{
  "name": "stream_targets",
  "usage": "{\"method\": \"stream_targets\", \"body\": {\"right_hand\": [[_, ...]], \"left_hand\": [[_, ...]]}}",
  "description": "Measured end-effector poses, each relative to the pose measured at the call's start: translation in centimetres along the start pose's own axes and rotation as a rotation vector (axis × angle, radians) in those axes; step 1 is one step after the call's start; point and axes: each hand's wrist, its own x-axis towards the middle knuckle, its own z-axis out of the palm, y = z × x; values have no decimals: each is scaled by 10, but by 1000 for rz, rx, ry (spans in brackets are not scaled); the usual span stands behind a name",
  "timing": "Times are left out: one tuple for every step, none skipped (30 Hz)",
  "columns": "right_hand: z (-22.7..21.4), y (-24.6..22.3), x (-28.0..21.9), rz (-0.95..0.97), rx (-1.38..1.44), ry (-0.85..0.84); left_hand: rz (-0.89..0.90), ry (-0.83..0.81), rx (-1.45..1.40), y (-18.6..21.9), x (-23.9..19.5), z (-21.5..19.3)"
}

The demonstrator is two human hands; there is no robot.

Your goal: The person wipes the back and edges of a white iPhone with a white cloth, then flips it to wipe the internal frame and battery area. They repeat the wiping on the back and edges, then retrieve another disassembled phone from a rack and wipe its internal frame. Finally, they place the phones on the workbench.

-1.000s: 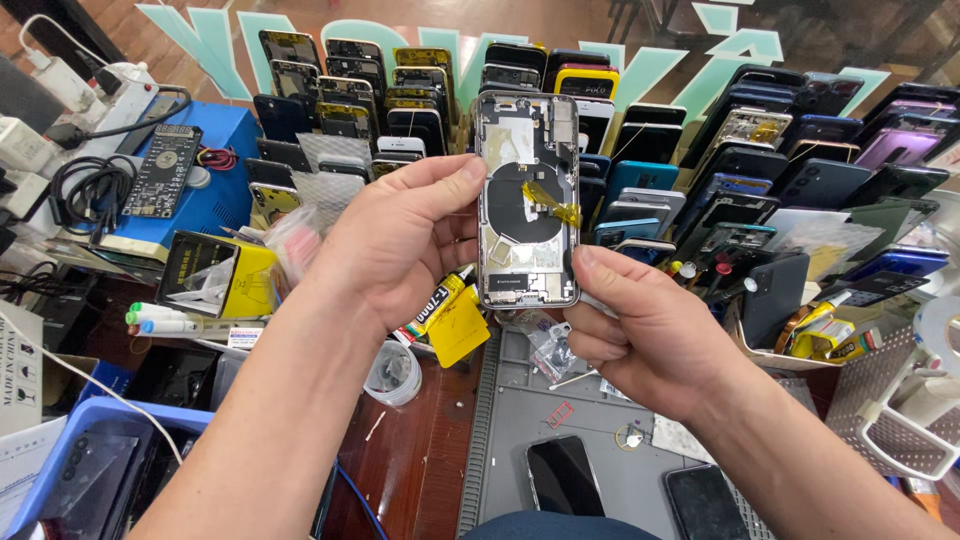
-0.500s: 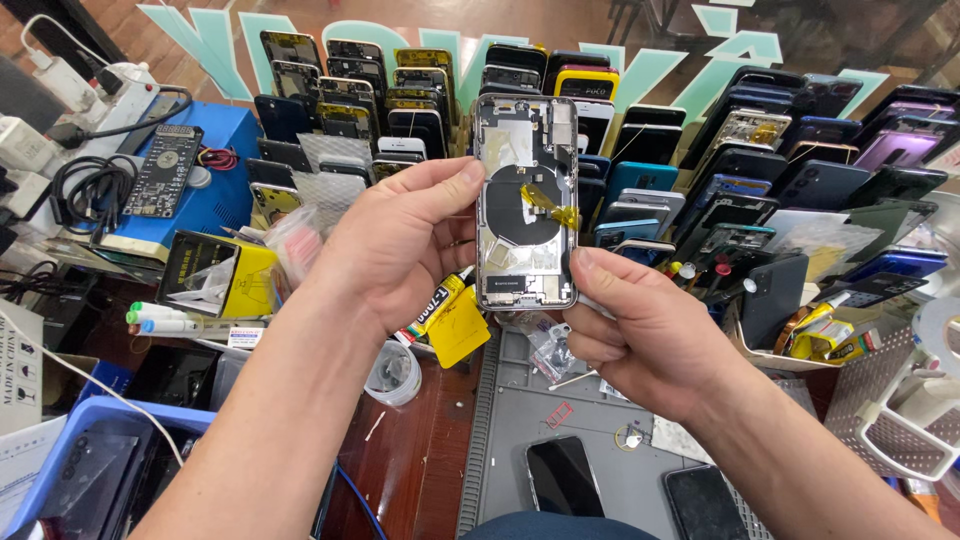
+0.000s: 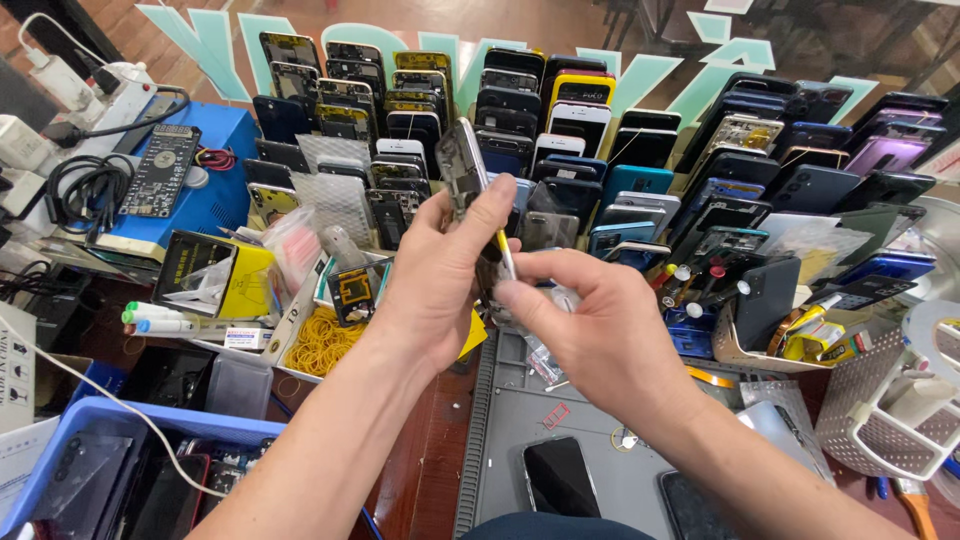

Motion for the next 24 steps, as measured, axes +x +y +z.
{"method": "stream_targets", "body": {"right_hand": [[0,-2,-1,-33,10,-8],[-1,-3,-1,-70,32,-8],[-3,-4,0,-82,54,1],[-5,-4,0,-53,102,33],[-8,-4,0,-12,159,67],[-12,-5,1,41,225,111],[-16,-6,2,79,268,134],[-20,-7,0,120,297,158],[-23,-9,-2,154,309,166],[-24,-12,-4,182,291,155],[-23,-16,-5,202,249,138],[-20,-19,-7,215,190,111],[-17,-23,-8,227,105,81],[-13,-26,-9,250,-19,51],[-10,-28,-10,271,-150,8],[-8,-29,-9,302,-163,-34],[-6,-28,-8,332,-176,-76],[-4,-27,-7,360,-186,-123],[-3,-24,-6,373,-159,-120],[-3,-20,-5,387,-130,-115],[-3,-16,-5,401,-102,-110],[-4,-11,-4,363,-42,-128],[-5,-7,-4,324,17,-146],[-4,-4,-3,283,84,-167]], "left_hand": [[-88,-3,-88,1,0,-2],[-174,-6,-176,6,0,-6],[-260,-9,-263,9,-1,-11],[-266,-148,-413,12,-3,-16],[-269,-288,-562,15,-6,-20],[-272,-432,-710,16,-7,-22],[-257,-478,-733,17,-8,-23],[-245,-524,-757,16,-10,-23],[-233,-571,-782,14,-12,-23],[-219,-566,-754,13,-14,-22],[-205,-562,-727,12,-14,-22],[-186,-558,-701,10,-15,-21],[-177,-488,-601,8,-14,-19],[-170,-420,-504,4,-14,-15],[-162,-353,-407,0,-14,-11],[-137,-363,-332,-4,-15,-6],[-112,-373,-257,-9,-17,-2],[-85,-377,-180,-11,-20,0],[-84,-367,-155,-11,-21,0],[-87,-358,-130,-11,-21,-1],[-89,-349,-104,-12,-21,-2],[-90,-361,-77,-13,-18,-2],[-92,-372,-50,-16,-15,-4],[-93,-379,-17,-17,-12,-10]]}}
